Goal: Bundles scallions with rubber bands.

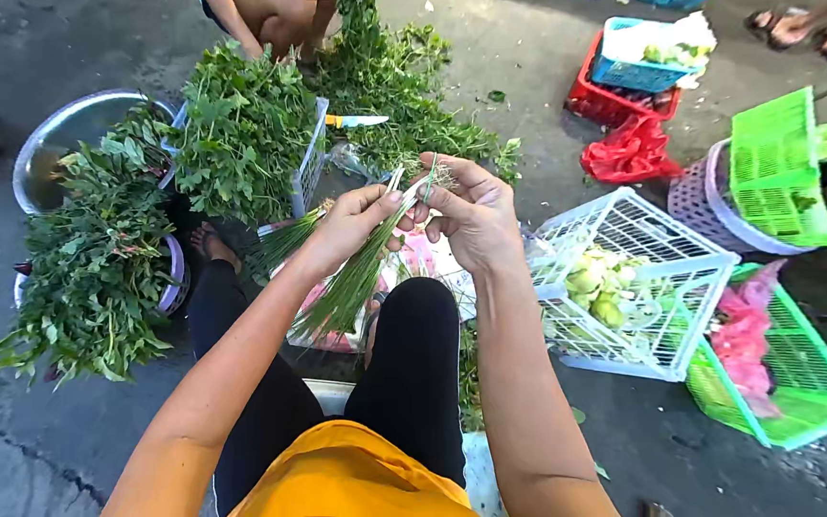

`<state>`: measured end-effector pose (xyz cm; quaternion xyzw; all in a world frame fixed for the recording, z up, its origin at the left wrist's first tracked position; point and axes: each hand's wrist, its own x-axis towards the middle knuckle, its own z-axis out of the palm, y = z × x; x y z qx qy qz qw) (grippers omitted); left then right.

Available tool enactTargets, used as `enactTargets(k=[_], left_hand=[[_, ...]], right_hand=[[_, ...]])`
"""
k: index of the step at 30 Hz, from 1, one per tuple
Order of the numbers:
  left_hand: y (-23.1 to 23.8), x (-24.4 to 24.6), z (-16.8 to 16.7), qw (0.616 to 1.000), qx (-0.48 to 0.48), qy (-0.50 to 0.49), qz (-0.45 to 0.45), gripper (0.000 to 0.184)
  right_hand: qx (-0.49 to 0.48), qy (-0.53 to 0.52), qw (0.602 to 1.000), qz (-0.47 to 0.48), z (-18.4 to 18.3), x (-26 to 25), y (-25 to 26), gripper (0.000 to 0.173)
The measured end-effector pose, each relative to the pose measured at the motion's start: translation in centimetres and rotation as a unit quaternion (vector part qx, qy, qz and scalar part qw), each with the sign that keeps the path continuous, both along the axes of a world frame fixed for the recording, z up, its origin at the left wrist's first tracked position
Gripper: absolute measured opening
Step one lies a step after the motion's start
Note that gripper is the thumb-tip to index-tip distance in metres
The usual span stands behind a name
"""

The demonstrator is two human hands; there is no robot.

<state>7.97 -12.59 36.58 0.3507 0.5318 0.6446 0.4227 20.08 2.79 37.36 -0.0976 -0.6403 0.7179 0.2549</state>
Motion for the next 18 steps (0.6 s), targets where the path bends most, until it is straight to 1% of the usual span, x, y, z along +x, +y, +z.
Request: enactTargets(k=[2,4,6,8,10,11,12,14,16,18], left_hand=[[0.4,0.2,-0.3,0.999,-0.011,-0.039,0.022,0.033],[0.7,0.1,-0.5,0.999,-0.027,-0.037,0.029,0.034],[0.8,-0.1,-0.6,0.998,-0.048,0.036,0.025,0.033],[0.9,-0.1,-0.8,0.984,-0.071,0.160,0.033,0.032],[1.0,-0.1,-0.8,0.948,-0.087,0.301,0.062,0.031],[1.0,-0.1,-1.0,0.928,-0.088,0.355,0.073,0.031],[1.0,-0.3,-1.1,0.915,-0.086,0.388,0.075,0.032],[0.8,-0.7,-1.0,0.905,-0.074,0.415,0.058,0.034],[0.5,-1.0,-0.6,0.904,-0.060,0.423,0.028,0.036],[0.3,-1.3,-0.4,0.908,-0.043,0.417,-0.007,0.039]], right_hand=[[-0.009,0.003,1.000,-0.003,-0.6,0.0,0.4,0.038],[-0.007,-0.003,1.000,-0.001,-1.0,0.0,0.7,0.039],[0.015,-0.023,1.000,-0.001,-1.1,0.0,0.7,0.041],[0.038,-0.047,0.998,0.005,-1.0,-0.2,0.5,0.041],[0.049,-0.064,0.997,0.007,-0.8,-0.5,0.2,0.039],[0.052,-0.068,0.996,0.005,-0.8,-0.7,0.0,0.037],[0.050,-0.068,0.996,0.005,-0.8,-0.8,0.0,0.034],[0.042,-0.062,0.997,0.006,-0.9,-0.8,0.2,0.030],[0.038,-0.043,0.998,0.007,-1.1,-0.9,0.3,0.029],[0.040,-0.025,0.999,0.014,-1.2,-1.0,0.3,0.034]])
